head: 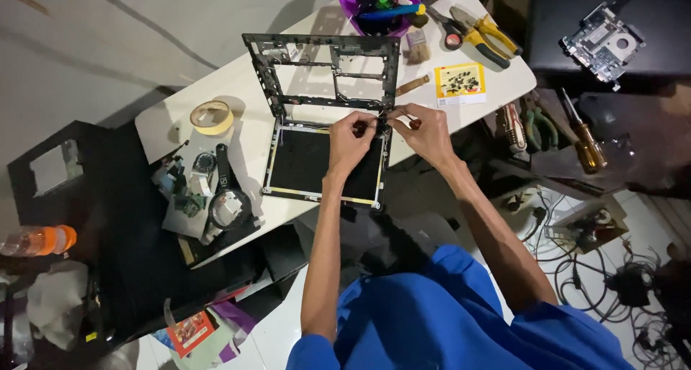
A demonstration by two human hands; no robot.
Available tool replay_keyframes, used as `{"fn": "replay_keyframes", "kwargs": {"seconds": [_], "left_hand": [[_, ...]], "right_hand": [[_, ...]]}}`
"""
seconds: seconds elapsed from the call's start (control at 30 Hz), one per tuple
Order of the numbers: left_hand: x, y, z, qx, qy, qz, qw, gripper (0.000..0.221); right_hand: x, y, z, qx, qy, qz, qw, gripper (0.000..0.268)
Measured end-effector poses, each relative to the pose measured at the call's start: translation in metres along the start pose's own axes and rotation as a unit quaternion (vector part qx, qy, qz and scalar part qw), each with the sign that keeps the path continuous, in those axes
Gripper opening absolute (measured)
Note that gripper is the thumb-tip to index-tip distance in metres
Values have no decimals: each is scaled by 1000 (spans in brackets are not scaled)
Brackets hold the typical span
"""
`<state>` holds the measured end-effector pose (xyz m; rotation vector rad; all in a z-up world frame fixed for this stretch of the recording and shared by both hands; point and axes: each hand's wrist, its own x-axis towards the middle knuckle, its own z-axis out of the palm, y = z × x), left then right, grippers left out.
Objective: Routing and securing internal laptop cables through the hinge and screen frame
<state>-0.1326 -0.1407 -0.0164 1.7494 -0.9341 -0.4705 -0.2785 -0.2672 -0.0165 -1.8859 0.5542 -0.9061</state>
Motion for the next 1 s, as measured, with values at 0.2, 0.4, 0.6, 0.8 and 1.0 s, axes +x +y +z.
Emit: {"fn": "replay_keyframes", "kwargs": {"seconds": [0.2,0.4,0.6,0.8,1.0], "left_hand": [[5,-9,-5,-10,-18,1,1000,11],[8,-6,-12,-12,-47,13,999,11],[8,-13,-6,-15,-42,-2,999,12],[7,-13,-2,-27,-26,6,999,16],[5,-4,-1,-23,-9,-18,1000,9]], "right_hand": [[7,14,-8,43,-28,7,999,15],[14,16,-13,44,-76,8,996,24],[16,10,-15,22,-80,9,997,20],[14,9,-15,13,-84,6,996,16],[15,10,-14,9,-78,-2,997,16]]}}
